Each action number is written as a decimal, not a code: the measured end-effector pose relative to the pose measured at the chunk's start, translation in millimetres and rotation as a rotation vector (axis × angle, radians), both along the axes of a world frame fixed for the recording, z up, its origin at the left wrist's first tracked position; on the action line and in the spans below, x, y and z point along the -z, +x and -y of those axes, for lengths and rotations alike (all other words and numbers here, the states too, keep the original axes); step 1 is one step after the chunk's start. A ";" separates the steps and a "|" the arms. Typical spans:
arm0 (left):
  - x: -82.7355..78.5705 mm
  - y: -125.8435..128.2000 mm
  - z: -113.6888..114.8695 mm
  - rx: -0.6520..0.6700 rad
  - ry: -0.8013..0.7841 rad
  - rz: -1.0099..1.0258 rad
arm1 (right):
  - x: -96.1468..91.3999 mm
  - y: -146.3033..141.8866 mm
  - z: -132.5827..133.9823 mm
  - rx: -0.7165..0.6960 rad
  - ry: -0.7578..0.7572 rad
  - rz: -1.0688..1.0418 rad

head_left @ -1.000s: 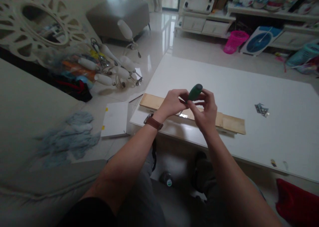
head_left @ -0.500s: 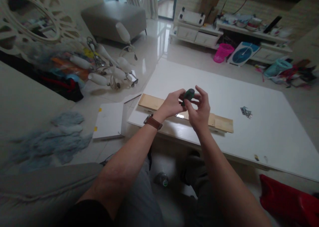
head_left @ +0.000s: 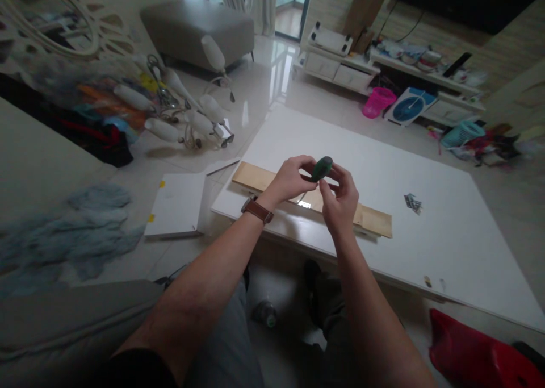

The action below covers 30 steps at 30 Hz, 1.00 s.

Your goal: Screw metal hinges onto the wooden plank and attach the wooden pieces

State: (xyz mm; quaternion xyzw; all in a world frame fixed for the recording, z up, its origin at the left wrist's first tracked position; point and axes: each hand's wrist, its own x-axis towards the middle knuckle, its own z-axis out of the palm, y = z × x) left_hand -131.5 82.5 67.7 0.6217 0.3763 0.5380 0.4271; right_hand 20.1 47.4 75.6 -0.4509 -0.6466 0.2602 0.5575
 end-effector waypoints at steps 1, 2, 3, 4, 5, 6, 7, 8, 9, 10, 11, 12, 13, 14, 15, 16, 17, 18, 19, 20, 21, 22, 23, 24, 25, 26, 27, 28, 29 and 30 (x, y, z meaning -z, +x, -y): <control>1.0 0.0 0.2 -0.004 0.003 -0.002 | 1.9 1.1 -0.2 -0.007 -0.001 -0.010; 2.1 0.0 0.2 -0.003 0.004 0.000 | 3.8 1.8 -1.0 -0.015 0.000 -0.021; 3.1 0.0 -0.2 0.003 0.000 0.005 | 5.6 1.9 -2.2 -0.026 0.001 -0.031; 4.0 0.0 -0.9 0.011 -0.006 0.014 | 7.1 1.7 -3.6 -0.041 0.001 -0.037; 4.8 -0.2 -1.8 0.015 -0.010 0.023 | 8.1 1.2 -5.3 -0.057 -0.002 -0.040; 5.3 -0.4 -2.8 0.016 -0.007 0.029 | 8.7 0.7 -6.9 -0.072 -0.008 -0.038; 5.5 -0.7 -3.9 0.015 0.004 0.026 | 8.9 0.4 -8.4 -0.083 -0.017 -0.035; 5.4 -0.8 -4.8 0.014 0.021 0.011 | 8.8 0.3 -9.7 -0.087 -0.025 -0.036; 5.0 -0.8 -5.7 0.015 0.038 -0.013 | 8.7 0.6 -10.9 -0.080 -0.032 -0.045; 4.5 -0.4 -6.5 0.014 0.054 -0.040 | 8.5 1.1 -11.9 -0.064 -0.035 -0.059; 3.9 0.2 -7.2 0.009 0.065 -0.064 | 8.5 1.9 -12.7 -0.043 -0.037 -0.074; 3.3 1.2 -8.0 0.001 0.071 -0.081 | 8.5 2.9 -13.5 -0.021 -0.040 -0.088; 2.9 2.4 -8.7 -0.008 0.071 -0.089 | 8.5 3.9 -14.2 -0.003 -0.045 -0.098; 2.7 3.7 -9.6 -0.014 0.071 -0.090 | 8.6 4.9 -14.7 0.008 -0.053 -0.103; 2.7 5.1 -10.5 -0.012 0.071 -0.084 | 8.6 6.0 -15.1 0.011 -0.061 -0.104; 2.9 6.3 -11.4 -0.004 0.070 -0.074 | 8.5 7.1 -15.3 0.006 -0.068 -0.102; 3.4 7.3 -12.2 0.009 0.069 -0.062 | 8.1 8.3 -15.3 -0.006 -0.072 -0.095; 4.0 8.0 -13.0 0.021 0.068 -0.047 | 7.6 9.5 -15.1 -0.022 -0.073 -0.082; 4.5 8.4 -13.5 0.031 0.067 -0.033 | 6.9 10.8 -14.8 -0.041 -0.072 -0.068; 4.9 8.5 -13.8 0.037 0.066 -0.022 | 6.1 12.2 -14.4 -0.058 -0.069 -0.054; 5.1 8.3 -13.7 0.040 0.065 -0.014 | 5.4 13.5 -14.0 -0.071 -0.066 -0.045; 4.9 8.0 -13.2 0.040 0.065 -0.011 | 4.8 14.9 -13.6 -0.081 -0.064 -0.043; 4.4 7.5 -12.3 0.037 0.067 -0.012 | 4.4 16.1 -13.3 -0.087 -0.065 -0.046; 3.6 7.1 -11.1 0.033 0.071 -0.013 | 4.3 17.1 -13.2 -0.090 -0.068 -0.051; 2.7 6.7 -9.7 0.028 0.074 -0.014 | 4.6 17.8 -13.0 -0.091 -0.075 -0.054; 1.7 6.4 -8.0 0.023 0.077 -0.014 | 5.2 18.1 -12.9 -0.096 -0.085 -0.052; 0.7 6.2 -6.4 0.020 0.076 -0.015 | 6.0 18.1 -12.6 -0.103 -0.098 -0.045; 0.0 6.1 -4.8 0.017 0.072 -0.016 | 7.1 17.6 -12.2 -0.111 -0.112 -0.035; -0.6 5.9 -3.3 0.013 0.067 -0.016 | 8.2 16.9 -11.7 -0.119 -0.128 -0.025; -1.0 5.7 -2.1 0.009 0.064 -0.016 | 9.4 15.8 -11.0 -0.125 -0.144 -0.018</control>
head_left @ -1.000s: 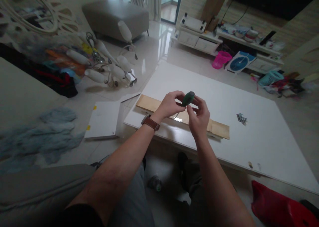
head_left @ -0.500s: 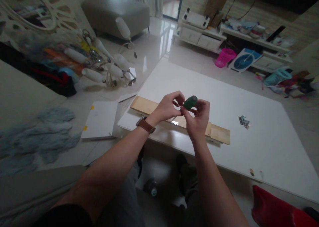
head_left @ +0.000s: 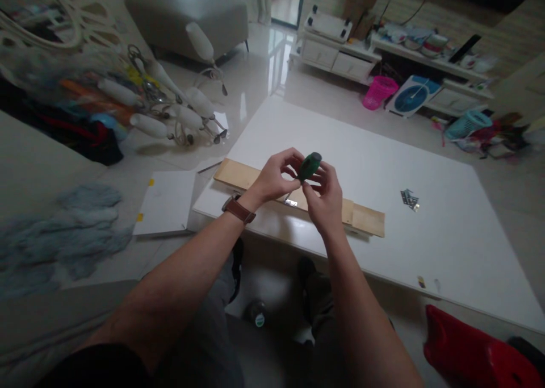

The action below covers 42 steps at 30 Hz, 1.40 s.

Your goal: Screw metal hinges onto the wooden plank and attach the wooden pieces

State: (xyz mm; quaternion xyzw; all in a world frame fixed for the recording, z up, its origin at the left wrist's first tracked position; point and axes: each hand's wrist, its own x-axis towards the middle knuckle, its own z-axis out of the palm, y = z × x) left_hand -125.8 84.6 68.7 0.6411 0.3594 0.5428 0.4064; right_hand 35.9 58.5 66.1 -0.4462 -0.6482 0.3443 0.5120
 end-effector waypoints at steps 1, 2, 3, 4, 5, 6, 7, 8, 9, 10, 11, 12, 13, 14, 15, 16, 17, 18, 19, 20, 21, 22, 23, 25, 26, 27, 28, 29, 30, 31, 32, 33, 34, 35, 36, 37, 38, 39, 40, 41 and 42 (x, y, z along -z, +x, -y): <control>-0.2 -0.3 1.0 -0.004 0.002 0.002 | 1.3 -1.2 0.7 -0.006 -0.017 0.002; -0.3 -0.7 1.7 -0.008 0.009 0.005 | 2.6 -2.4 1.2 -0.010 -0.036 0.000; -0.4 -1.0 2.0 -0.013 0.019 0.007 | 3.8 -3.4 1.6 -0.016 -0.057 -0.006; -0.4 -1.2 2.1 -0.022 0.027 0.005 | 5.0 -4.3 1.8 -0.024 -0.076 -0.012; -0.4 -1.2 1.9 -0.035 0.033 -0.002 | 5.9 -5.0 1.7 -0.032 -0.087 -0.016; -0.3 -0.8 1.3 -0.053 0.034 -0.014 | 6.6 -5.3 1.4 -0.039 -0.090 -0.017; 0.0 -0.1 0.4 -0.078 0.034 -0.028 | 6.8 -5.3 0.9 -0.042 -0.084 -0.012; 0.5 1.0 -0.8 -0.107 0.034 -0.044 | 6.6 -5.1 0.2 -0.042 -0.072 -0.002; 1.3 2.3 -2.2 -0.134 0.036 -0.057 | 6.0 -4.6 -0.6 -0.038 -0.058 0.014; 2.2 3.7 -3.6 -0.155 0.041 -0.067 | 5.1 -4.1 -1.3 -0.032 -0.046 0.034; 3.3 5.1 -4.9 -0.171 0.046 -0.070 | 4.1 -3.6 -2.0 -0.028 -0.041 0.055; 4.3 6.3 -6.0 -0.182 0.049 -0.068 | 3.1 -3.1 -2.6 -0.025 -0.043 0.072; 5.1 7.3 -6.7 -0.188 0.050 -0.060 | 2.4 -2.8 -3.1 -0.025 -0.048 0.084; 5.7 7.9 -7.1 -0.191 0.050 -0.047 | 2.0 -2.7 -3.4 -0.028 -0.056 0.089; 5.9 8.1 -7.1 -0.194 0.051 -0.033 | 2.2 -2.7 -3.7 -0.032 -0.064 0.086; 5.8 8.0 -6.7 -0.194 0.053 -0.023 | 2.9 -2.8 -3.9 -0.036 -0.074 0.077; 5.2 7.5 -6.0 -0.190 0.057 -0.022 | 4.0 -3.0 -4.0 -0.039 -0.085 0.063; 4.2 6.9 -5.1 -0.183 0.064 -0.030 | 5.5 -3.2 -4.2 -0.043 -0.098 0.048; 2.9 6.1 -4.0 -0.176 0.072 -0.044 | 7.0 -3.4 -4.2 -0.051 -0.112 0.033; 1.3 5.3 -2.9 -0.171 0.082 -0.061 | 8.6 -3.5 -4.3 -0.061 -0.126 0.020; -0.4 4.5 -1.8 -0.165 0.091 -0.076 | 9.9 -3.5 -4.2 -0.073 -0.136 0.009; -2.1 3.8 -0.7 -0.157 0.099 -0.087 | 10.9 -3.4 -4.0 -0.083 -0.143 0.002; -3.5 3.3 0.2 -0.147 0.107 -0.091 | 11.6 -3.3 -3.8 -0.090 -0.146 -0.004; -5.1 3.2 1.4 -0.123 0.114 -0.089 | 12.1 -2.9 -3.2 -0.098 -0.146 -0.012; -5.3 3.6 1.7 -0.110 0.114 -0.084 | 11.9 -2.7 -2.9 -0.100 -0.143 -0.012; -5.0 4.5 1.9 -0.103 0.111 -0.077 | 11.6 -2.6 -2.7 -0.099 -0.138 -0.009; -4.4 5.6 1.9 -0.104 0.107 -0.066 | 11.2 -2.6 -2.5 -0.094 -0.131 -0.001; -3.5 7.0 1.9 -0.114 0.103 -0.056 | 10.6 -2.8 -2.5 -0.084 -0.121 0.009; -2.6 8.4 1.8 -0.129 0.099 -0.047 | 10.0 -3.2 -2.6 -0.070 -0.111 0.020; -1.8 9.8 1.6 -0.146 0.095 -0.041 | 9.3 -3.8 -2.7 -0.055 -0.104 0.033; -1.2 10.8 1.5 -0.162 0.094 -0.039 | 8.4 -4.4 -2.8 -0.041 -0.100 0.047; -0.9 11.5 1.4 -0.174 0.094 -0.043 | 7.4 -5.1 -2.9 -0.031 -0.096 0.061; -0.9 11.7 1.3 -0.179 0.097 -0.050 | 6.4 -5.8 -2.8 -0.024 -0.092 0.075; -1.2 11.3 1.3 -0.180 0.104 -0.059 | 5.3 -6.4 -2.7 -0.019 -0.090 0.085; -1.7 10.5 1.4 -0.178 0.114 -0.065 | 4.3 -6.8 -2.5 -0.018 -0.090 0.090; -2.4 9.4 1.5 -0.175 0.122 -0.070 | 3.4 -7.0 -2.2 -0.020 -0.093 0.087; -3.0 8.0 1.8 -0.169 0.126 -0.073 | 2.8 -7.0 -2.0 -0.027 -0.100 0.074; -3.6 6.5 2.0 -0.161 0.124 -0.075 | 2.6 -6.9 -1.8 -0.037 -0.110 0.054; -3.9 5.1 2.3 -0.150 0.117 -0.072 | 2.7 -6.6 -1.8 -0.050 -0.120 0.031; -3.9 3.9 2.5 -0.136 0.108 -0.064 | 3.3 -6.3 -1.9 -0.062 -0.127 0.011; -3.7 3.1 2.5 -0.121 0.102 -0.049 | 4.1 -6.0 -2.0 -0.073 -0.131 -0.004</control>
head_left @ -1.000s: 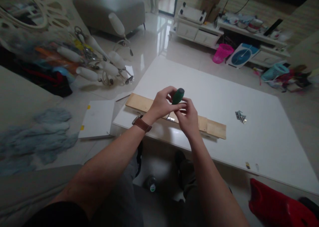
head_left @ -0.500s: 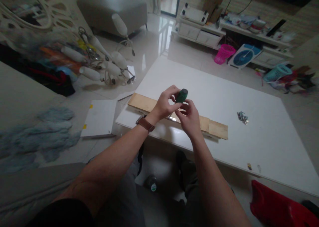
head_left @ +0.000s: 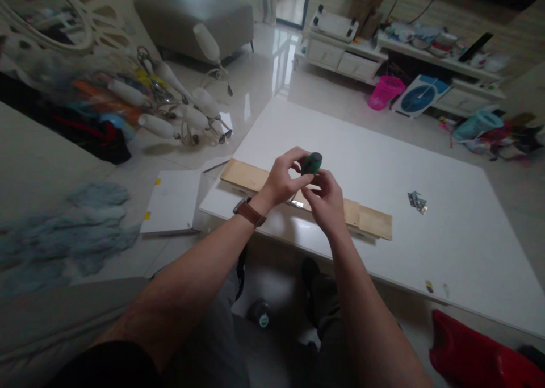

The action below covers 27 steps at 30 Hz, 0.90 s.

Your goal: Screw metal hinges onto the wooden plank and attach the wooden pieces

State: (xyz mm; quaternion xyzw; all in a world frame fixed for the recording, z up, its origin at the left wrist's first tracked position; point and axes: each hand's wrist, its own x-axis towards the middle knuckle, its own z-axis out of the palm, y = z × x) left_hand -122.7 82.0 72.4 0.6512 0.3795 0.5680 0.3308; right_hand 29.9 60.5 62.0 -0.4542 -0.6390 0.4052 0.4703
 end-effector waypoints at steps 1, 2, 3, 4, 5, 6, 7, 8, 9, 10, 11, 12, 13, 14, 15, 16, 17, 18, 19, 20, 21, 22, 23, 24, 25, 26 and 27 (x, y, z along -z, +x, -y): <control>0.5 -0.4 -0.1 0.015 -0.004 0.019 | 1.0 0.2 -0.2 -0.007 -0.002 -0.010; 1.2 -0.4 -0.3 0.027 -0.005 0.040 | 2.0 0.4 -0.5 -0.010 -0.002 -0.016; 1.9 0.0 -0.6 0.035 -0.006 0.060 | 2.9 0.4 -0.7 -0.011 -0.002 -0.019; 2.6 0.8 -1.1 0.039 -0.006 0.072 | 3.5 0.4 -0.8 -0.007 0.000 -0.019; 3.1 2.0 -1.7 0.040 -0.005 0.072 | 3.9 0.4 -0.9 0.000 0.002 -0.016; 3.5 3.4 -2.3 0.035 -0.001 0.064 | 3.8 0.3 -0.9 0.011 0.005 -0.009; 3.6 4.9 -2.9 0.026 0.008 0.048 | 3.5 0.2 -0.9 0.022 0.009 0.000; 3.5 6.5 -3.4 0.011 0.020 0.029 | 2.9 0.0 -0.9 0.032 0.013 0.013; 3.4 8.0 -3.6 -0.006 0.032 0.010 | 2.2 -0.3 -0.8 0.037 0.018 0.026; 3.1 9.2 -3.7 -0.024 0.043 -0.006 | 1.3 -0.6 -0.7 0.039 0.025 0.035; 3.0 10.1 -3.6 -0.039 0.049 -0.016 | 0.5 -0.9 -0.6 0.036 0.030 0.043; 3.1 10.5 -3.5 -0.050 0.053 -0.019 | -0.3 -1.3 -0.4 0.035 0.033 0.047; 3.5 10.5 -3.2 -0.056 0.055 -0.016 | -1.0 -1.7 -0.1 0.034 0.032 0.051; 4.1 10.0 -3.1 -0.059 0.055 -0.006 | -1.5 -1.9 0.3 0.032 0.027 0.053; 5.1 9.1 -3.0 -0.058 0.055 0.008 | -1.9 -2.1 0.7 0.029 0.020 0.055; 6.1 7.8 -3.1 -0.054 0.057 0.021 | -2.1 -2.2 1.2 0.024 0.011 0.056; 7.3 6.4 -3.3 -0.045 0.060 0.034 | -2.2 -2.1 1.7 0.014 0.003 0.056; 8.2 5.0 -3.5 -0.030 0.062 0.046 | -2.1 -2.0 2.1 0.005 -0.003 0.051; 8.9 3.6 -3.7 -0.011 0.062 0.056 | -2.0 -1.8 2.4 -0.003 -0.007 0.044; 9.1 2.5 -3.8 0.008 0.061 0.064 | -1.8 -1.6 2.6 -0.009 -0.010 0.035; 8.7 1.6 -3.6 0.023 0.060 0.067 | -1.5 -1.5 2.6 -0.011 -0.011 0.027; 7.9 1.2 -3.1 0.032 0.061 0.064 | -1.2 -1.4 2.5 -0.009 -0.009 0.024; 6.7 1.1 -2.5 0.029 0.062 0.054 | -0.9 -1.3 2.3 -0.002 -0.005 0.025; 5.3 1.5 -1.8 0.016 0.063 0.038 | -0.7 -1.4 2.0 0.007 0.000 0.031; 3.9 2.2 -1.0 -0.003 0.065 0.018 | -0.4 -1.5 1.7 0.016 0.006 0.041; 2.6 3.2 -0.3 -0.023 0.065 -0.002 | -0.2 -1.8 1.3 0.026 0.012 0.050; 1.8 4.3 0.1 -0.039 0.065 -0.019 | 0.0 -2.2 1.0 0.035 0.018 0.059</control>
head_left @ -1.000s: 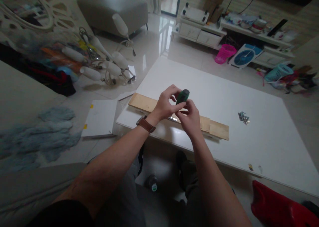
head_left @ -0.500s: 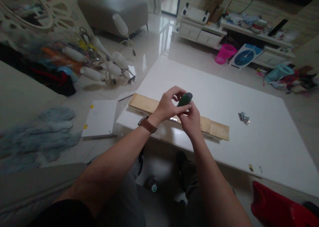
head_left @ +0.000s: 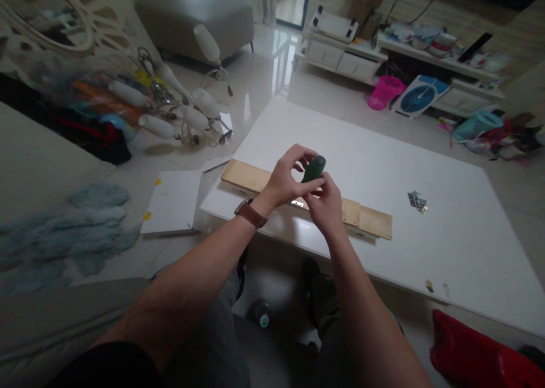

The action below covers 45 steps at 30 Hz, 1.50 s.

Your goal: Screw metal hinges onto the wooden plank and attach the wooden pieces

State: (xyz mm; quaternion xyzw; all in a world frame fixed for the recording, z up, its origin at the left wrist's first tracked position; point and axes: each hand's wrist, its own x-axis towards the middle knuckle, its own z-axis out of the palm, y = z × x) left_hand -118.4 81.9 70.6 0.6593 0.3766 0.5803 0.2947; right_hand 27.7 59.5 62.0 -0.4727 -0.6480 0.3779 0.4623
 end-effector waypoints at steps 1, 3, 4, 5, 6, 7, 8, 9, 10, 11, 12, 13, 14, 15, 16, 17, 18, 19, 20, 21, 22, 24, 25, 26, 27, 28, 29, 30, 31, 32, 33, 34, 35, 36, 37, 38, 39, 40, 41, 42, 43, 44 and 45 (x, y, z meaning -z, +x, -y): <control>-0.3 1.2 0.2 -0.012 -0.002 -0.011 | 0.2 -0.4 -0.3 0.003 0.004 0.007; 0.4 3.3 0.0 -0.024 -0.007 -0.013 | 0.5 -1.3 -0.6 0.004 0.008 0.015; 1.4 4.0 -0.5 -0.027 -0.011 -0.005 | 0.6 -1.7 -0.7 0.005 0.009 0.018; 2.5 4.2 -1.0 -0.029 -0.015 0.008 | 0.5 -2.0 -0.6 0.008 0.009 0.021; 3.7 4.1 -1.7 -0.028 -0.017 0.026 | 0.4 -2.2 -0.4 0.010 0.008 0.025; 4.8 3.6 -2.4 -0.022 -0.018 0.045 | 0.1 -2.2 -0.2 0.012 0.005 0.024; 5.7 2.7 -3.1 -0.008 -0.017 0.061 | -0.1 -2.1 0.0 0.010 0.000 0.018; 6.4 1.7 -3.7 0.009 -0.018 0.073 | -0.4 -2.0 0.2 0.004 -0.007 0.006; 6.7 0.4 -4.2 0.027 -0.020 0.080 | -0.6 -1.8 0.4 -0.005 -0.015 -0.011; 6.8 -0.8 -4.5 0.044 -0.025 0.083 | -0.6 -1.5 0.5 -0.014 -0.021 -0.029; 6.5 -1.8 -4.5 0.057 -0.030 0.080 | -0.6 -1.3 0.6 -0.021 -0.024 -0.044; 5.9 -2.7 -4.3 0.063 -0.034 0.072 | -0.4 -1.0 0.6 -0.024 -0.023 -0.051; 5.0 -3.2 -3.8 0.061 -0.034 0.061 | -0.2 -0.7 0.6 -0.021 -0.019 -0.050; 3.9 -3.3 -3.0 0.053 -0.031 0.047 | 0.1 -0.5 0.4 -0.014 -0.013 -0.046; 2.7 -3.0 -2.1 0.039 -0.027 0.028 | 0.3 -0.4 0.3 -0.005 -0.005 -0.039; 1.6 -2.3 -1.2 0.022 -0.021 0.009 | 0.6 -0.3 0.1 0.006 0.003 -0.032; 0.7 -1.3 -0.3 0.006 -0.017 -0.008 | 0.8 -0.4 -0.2 0.016 0.010 -0.026; 0.0 -0.1 0.3 -0.005 -0.015 -0.019 | 0.9 -0.5 -0.4 0.023 0.016 -0.018; -0.3 1.2 0.7 -0.011 -0.015 -0.024 | 1.0 -0.7 -0.6 0.025 0.019 -0.011; -0.2 2.4 0.9 -0.014 -0.019 -0.025 | 0.8 -0.9 -0.8 0.027 0.022 -0.002; 0.1 3.4 0.8 -0.016 -0.025 -0.021 | 0.6 -1.2 -0.8 0.029 0.023 0.006; 1.5 4.3 0.2 -0.029 -0.038 -0.004 | -0.3 -1.7 -0.5 0.033 0.022 0.020; 2.2 4.2 -0.2 -0.037 -0.041 0.003 | -0.8 -1.9 -0.2 0.035 0.019 0.024; 3.0 3.7 -0.7 -0.040 -0.041 0.010 | -1.4 -2.1 0.3 0.036 0.013 0.024; 3.7 2.9 -1.3 -0.036 -0.036 0.016 | -2.0 -2.2 0.8 0.034 0.005 0.021; 4.3 1.9 -1.8 -0.025 -0.030 0.021 | -2.6 -2.4 1.3 0.029 -0.003 0.014; 4.8 0.7 -2.3 -0.010 -0.023 0.024 | -3.0 -2.5 1.8 0.021 -0.010 0.005; 5.2 -0.4 -2.7 0.007 -0.018 0.027 | -3.4 -2.6 2.3 0.012 -0.017 -0.004; 5.3 -1.5 -3.0 0.020 -0.015 0.029 | -3.6 -2.7 2.8 0.004 -0.023 -0.012; 5.2 -2.3 -3.1 0.028 -0.013 0.030 | -3.7 -2.6 3.1 -0.002 -0.027 -0.018; 4.9 -2.8 -2.9 0.032 -0.013 0.027 | -3.6 -2.6 3.3 -0.008 -0.030 -0.021; 4.4 -3.1 -2.6 0.032 -0.012 0.021 | -3.5 -2.4 3.4 -0.009 -0.030 -0.023; 3.7 -3.0 -2.2 0.026 -0.011 0.014 | -3.2 -2.2 3.4 -0.007 -0.027 -0.023; 2.8 -2.6 -1.6 0.013 -0.008 0.004 | -2.8 -2.0 3.2 -0.003 -0.020 -0.021; 2.0 -1.9 -0.9 -0.005 -0.005 -0.007 | -2.3 -1.8 2.8 0.001 -0.012 -0.016; 1.3 -1.0 -0.4 -0.025 -0.003 -0.019 | -1.8 -1.6 2.4 0.006 -0.006 -0.011; 0.8 0.0 0.1 -0.045 -0.003 -0.030 | -1.2 -1.5 2.0 0.010 -0.002 -0.006; 0.5 1.1 0.4 -0.060 -0.006 -0.040 | -0.6 -1.6 1.6 0.013 -0.001 -0.002; 0.6 2.1 0.4 -0.070 -0.010 -0.046 | -0.1 -1.7 1.2 0.015 -0.001 0.001; 1.0 3.1 0.3 -0.075 -0.014 -0.044 | 0.3 -1.9 1.0 0.016 -0.001 0.003; 1.7 3.8 0.0 -0.077 -0.017 -0.036 | 0.6 -2.2 0.9 0.018 0.001 0.005; 2.6 4.4 -0.4 -0.077 -0.016 -0.020 | 0.6 -2.6 1.0 0.019 0.001 0.008; 3.6 4.8 -0.8 -0.076 -0.011 0.002 | 0.2 -2.9 1.3 0.018 0.001 0.012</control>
